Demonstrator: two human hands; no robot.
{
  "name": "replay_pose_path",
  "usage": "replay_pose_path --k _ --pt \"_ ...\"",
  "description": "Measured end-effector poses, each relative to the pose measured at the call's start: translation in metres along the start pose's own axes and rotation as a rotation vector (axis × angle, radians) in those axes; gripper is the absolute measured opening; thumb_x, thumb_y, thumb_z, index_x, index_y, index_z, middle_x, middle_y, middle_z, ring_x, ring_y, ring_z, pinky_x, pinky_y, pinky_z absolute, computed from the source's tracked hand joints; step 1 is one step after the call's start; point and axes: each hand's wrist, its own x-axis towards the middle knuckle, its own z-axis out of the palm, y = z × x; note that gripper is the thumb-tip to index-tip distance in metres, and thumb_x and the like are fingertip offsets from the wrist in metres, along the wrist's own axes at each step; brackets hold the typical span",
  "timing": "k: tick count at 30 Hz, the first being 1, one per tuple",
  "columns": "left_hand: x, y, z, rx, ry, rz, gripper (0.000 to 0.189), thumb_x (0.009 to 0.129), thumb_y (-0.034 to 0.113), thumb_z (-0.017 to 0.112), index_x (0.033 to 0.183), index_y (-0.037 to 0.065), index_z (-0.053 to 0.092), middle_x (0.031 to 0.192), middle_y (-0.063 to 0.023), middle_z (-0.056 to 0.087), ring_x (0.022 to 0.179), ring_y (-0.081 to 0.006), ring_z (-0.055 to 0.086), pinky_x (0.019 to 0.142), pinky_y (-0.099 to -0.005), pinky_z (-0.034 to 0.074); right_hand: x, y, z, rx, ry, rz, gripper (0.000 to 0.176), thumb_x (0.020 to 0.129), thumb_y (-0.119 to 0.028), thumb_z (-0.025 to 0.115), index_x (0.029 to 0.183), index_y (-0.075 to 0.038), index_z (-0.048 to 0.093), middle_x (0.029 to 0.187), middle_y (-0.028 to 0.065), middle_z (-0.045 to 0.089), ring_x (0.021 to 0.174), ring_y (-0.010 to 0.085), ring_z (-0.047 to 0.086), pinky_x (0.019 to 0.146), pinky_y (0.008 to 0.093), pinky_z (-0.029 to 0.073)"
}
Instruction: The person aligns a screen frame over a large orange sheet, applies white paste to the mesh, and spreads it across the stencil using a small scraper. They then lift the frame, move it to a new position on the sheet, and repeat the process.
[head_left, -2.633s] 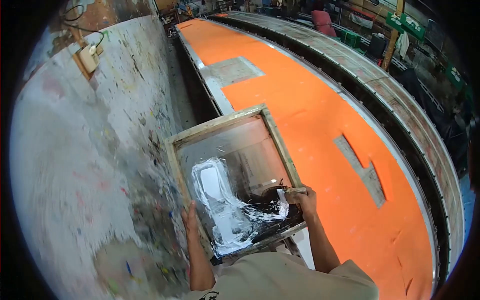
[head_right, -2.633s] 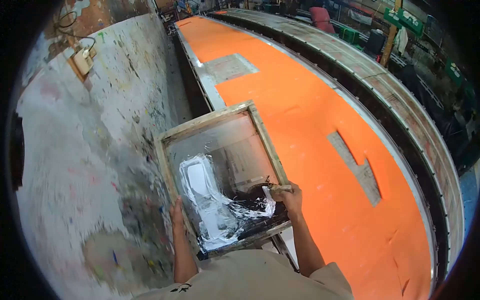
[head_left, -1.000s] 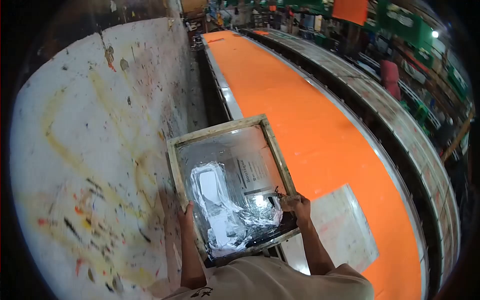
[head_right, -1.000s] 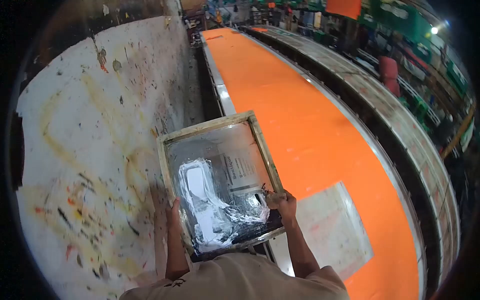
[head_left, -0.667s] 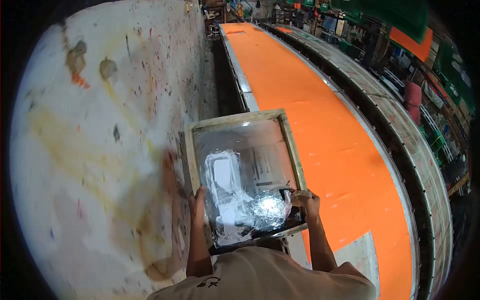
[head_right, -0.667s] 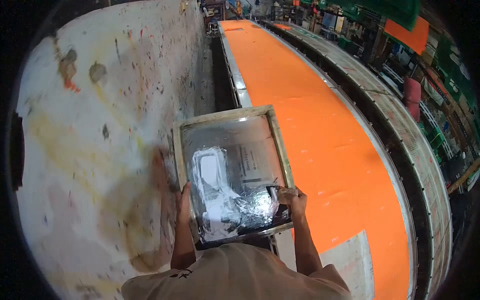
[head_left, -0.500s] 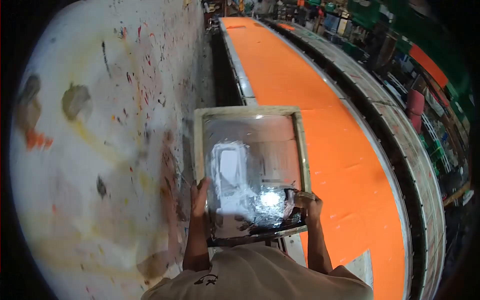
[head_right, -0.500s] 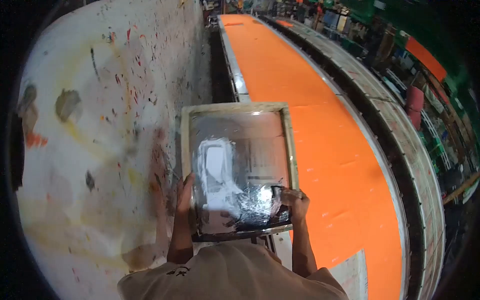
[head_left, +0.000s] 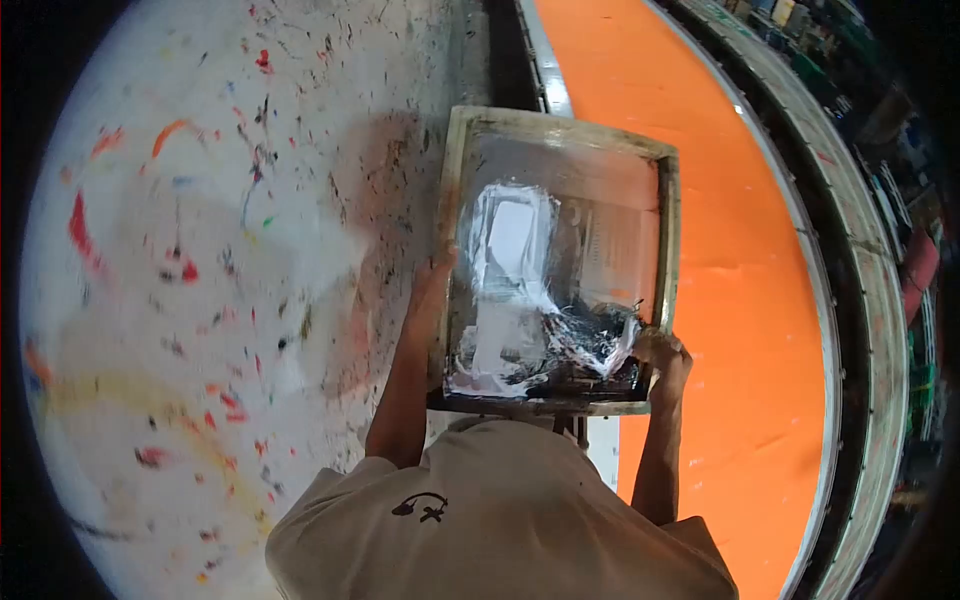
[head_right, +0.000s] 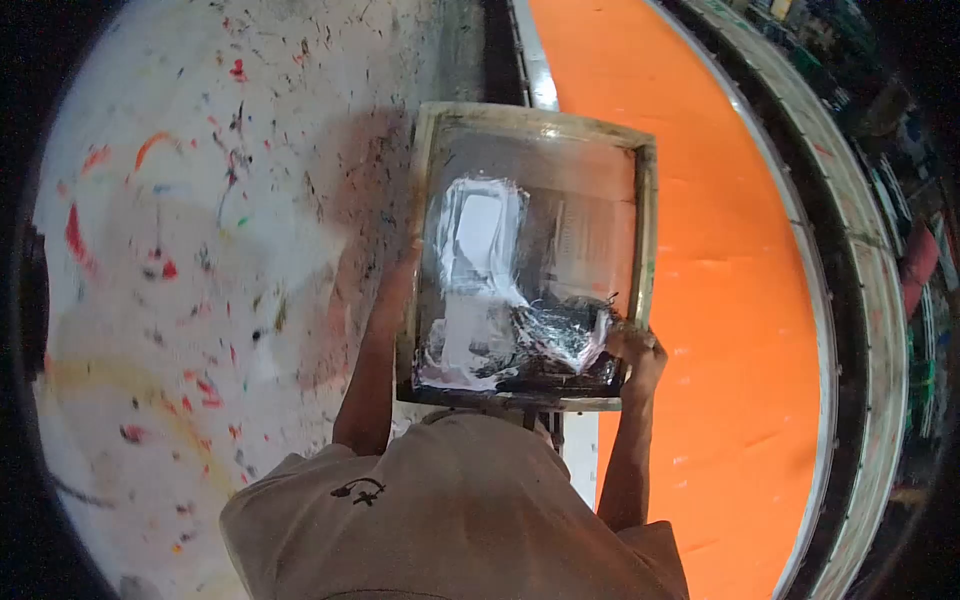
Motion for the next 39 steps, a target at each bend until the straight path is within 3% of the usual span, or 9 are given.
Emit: replay_pose_path --k 5,11,19,20,28,30,33,36,39 --pt "0.12 0.061 0.02 -0.018 -0.139 0.047 0.068 0.094 0.06 0.064 0.131 0.003 0.062 0.111 -0.0059 0.062 0.102 -0.0192 0.058 0.09 -0.0336 0.046 0.122 0.012 0.07 -0.005 0.029 0.044 0.033 0.082 -0.021 0.07 0.105 0.003 0.071 0.097 0.0091 0.07 0.089 0.0207 0.066 0.081 0.0372 0.051" --pt "0.108 0.036 0.01 -0.291 -0.107 -0.064 0.067 0.093 0.054 0.066 0.14 0.007 0.056 0.128 -0.01 0.062 0.116 -0.0232 0.061 0.096 -0.0402 0.051 0.134 0.006 0.071 -0.058 -0.076 -0.038 0.037 0.082 -0.025 0.07 0.107 0.002 0.072 0.099 0.0094 0.072 0.09 0.0217 0.067 0.084 0.0384 0.051" --pt "0.304 0.106 0.035 -0.323 -0.336 -0.045 0.072 0.094 0.06 0.063 0.143 0.008 0.055 0.129 -0.0049 0.062 0.113 -0.0201 0.06 0.1 -0.0351 0.046 0.255 -0.041 0.161 -0.095 0.122 0.03 0.042 0.084 -0.032 0.072 0.108 0.002 0.074 0.104 0.0099 0.073 0.094 0.0216 0.068 0.088 0.0392 0.052" --pt "0.202 0.056 -0.002 -0.436 -0.301 0.007 0.068 0.095 0.059 0.061 0.141 0.008 0.057 0.128 -0.0048 0.063 0.114 -0.0201 0.06 0.1 -0.0351 0.046 0.183 -0.028 0.127 -0.152 -0.039 -0.051 0.043 0.086 -0.033 0.066 0.107 0.004 0.073 0.106 0.0115 0.072 0.097 0.0221 0.067 0.089 0.0381 0.051" --pt "0.22 -0.009 0.01 -0.441 -0.016 -0.03 0.056 0.101 0.053 0.055 0.13 0.007 0.064 0.116 -0.0048 0.067 0.107 -0.0174 0.063 0.096 -0.0329 0.048 0.229 0.032 0.13 0.032 -0.049 0.052 0.036 0.078 -0.006 0.063 0.112 0.005 0.07 0.089 0.0048 0.069 0.074 0.0158 0.063 0.066 0.0311 0.051" --pt "0.201 0.006 0.006 -0.617 -0.275 -0.058 0.055 0.101 0.052 0.057 0.129 0.005 0.063 0.109 -0.0032 0.067 0.098 -0.0162 0.065 0.088 -0.0316 0.052 0.247 0.03 0.133 0.044 -0.12 0.012 0.038 0.079 -0.005 0.061 0.114 0.004 0.07 0.087 0.0034 0.067 0.073 0.0155 0.061 0.067 0.03 0.05" --pt "0.185 0.039 0.039 -0.485 0.012 0.202 0.052 0.1 0.049 0.059 0.126 0.004 0.063 0.105 -0.0036 0.068 0.092 -0.0157 0.067 0.08 -0.0315 0.054 0.307 0.031 0.148 -0.046 -0.227 0.022 0.034 0.078 -0.005 0.061 0.111 0.003 0.07 0.085 0.0023 0.066 0.074 0.0139 0.06 0.067 0.0284 0.049" --pt "0.217 0.005 0.025 -0.496 -0.095 0.114 0.06 0.097 0.056 0.061 0.127 0.005 0.063 0.112 -0.0094 0.068 0.099 -0.0242 0.067 0.089 -0.0419 0.054 0.317 0.029 0.157 -0.047 -0.219 -0.003 0.023 0.079 -0.005 0.062 0.099 0.001 0.071 0.083 0.0016 0.065 0.073 0.0123 0.059 0.067 0.028 0.049" --pt "0.224 0.021 0.04 -0.472 0.093 0.076 0.05 0.096 0.048 0.065 0.121 0.005 0.064 0.101 -0.0054 0.068 0.088 -0.0171 0.068 0.077 -0.0336 0.056 0.335 0.023 0.169 -0.072 -0.212 0.097 0.027 0.077 -0.005 0.057 0.099 0.0 0.07 0.083 -0.0008 0.064 0.072 0.0097 0.056 0.065 0.0266 0.044"
